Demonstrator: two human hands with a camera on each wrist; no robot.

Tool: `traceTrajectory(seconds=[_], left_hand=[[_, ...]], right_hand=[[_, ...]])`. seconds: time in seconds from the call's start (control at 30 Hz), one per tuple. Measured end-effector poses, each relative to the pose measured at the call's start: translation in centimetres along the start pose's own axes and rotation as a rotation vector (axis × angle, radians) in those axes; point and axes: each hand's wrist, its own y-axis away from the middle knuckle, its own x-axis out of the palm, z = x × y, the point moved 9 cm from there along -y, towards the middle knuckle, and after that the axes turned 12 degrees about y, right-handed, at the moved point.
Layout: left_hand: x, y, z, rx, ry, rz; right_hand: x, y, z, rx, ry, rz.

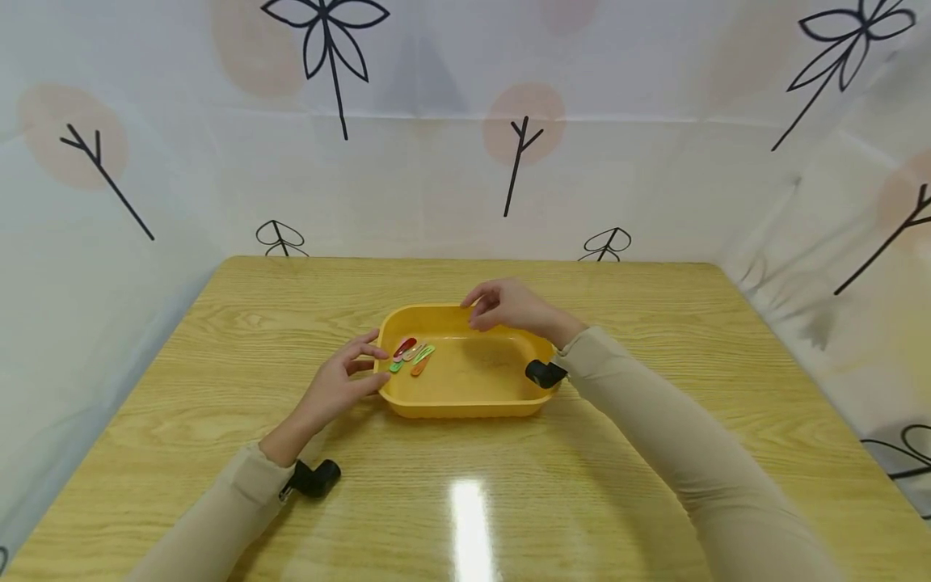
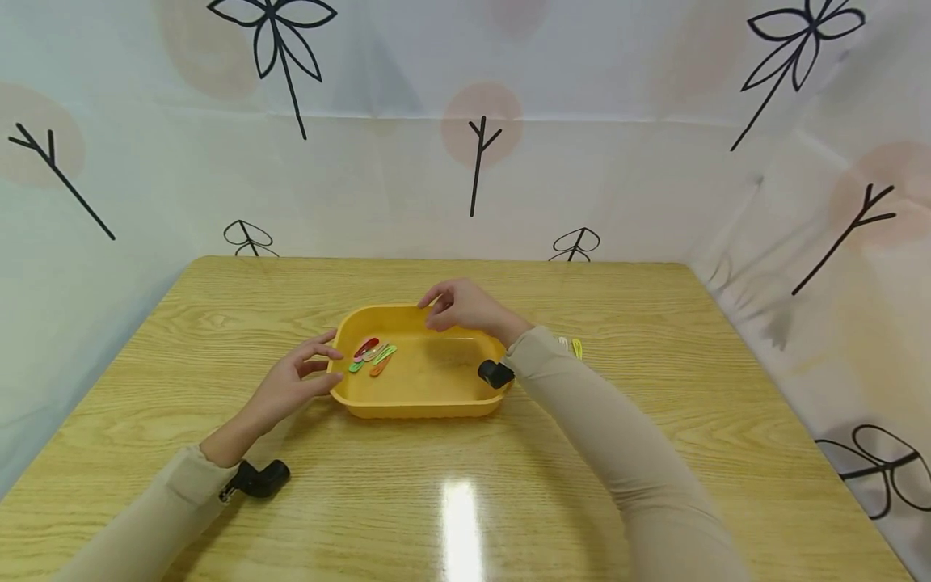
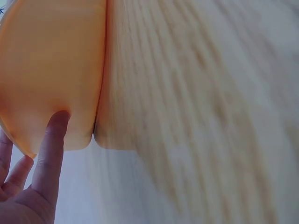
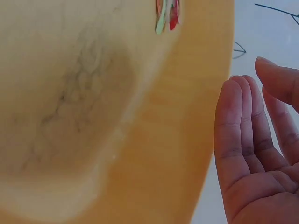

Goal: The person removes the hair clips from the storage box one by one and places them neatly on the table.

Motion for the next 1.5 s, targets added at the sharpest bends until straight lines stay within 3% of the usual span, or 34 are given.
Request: traceTrajectory(seconds=[0.33,0.73,1.03,1.27,1.5], left_hand=[[0.1,0.0,-0.2,0.001,0.01,0.002],[0.1,0.1,0.0,-0.007,0.007,0.002],[0.1,0.1,-0.1,-0.007,0.011,0.001],[-0.1,0.0,0.0,-0.003,0.019,-0.004],[0.0,0.0,0.1,-0.011,0.02,-0.003]], right_hand=[[3.0,-2.0,0.0,-0.023,0.02,0.113],[6.7,-3.5,-0.7,0.044,0.082,0.295],[7.1,-4.4,-0.5,0.046,0.072,0.271],[8.1,-5.3,0.4,-0.007,0.178,0.247],[8.7,-6.2,0.8,-0.048,0.281,0.147]])
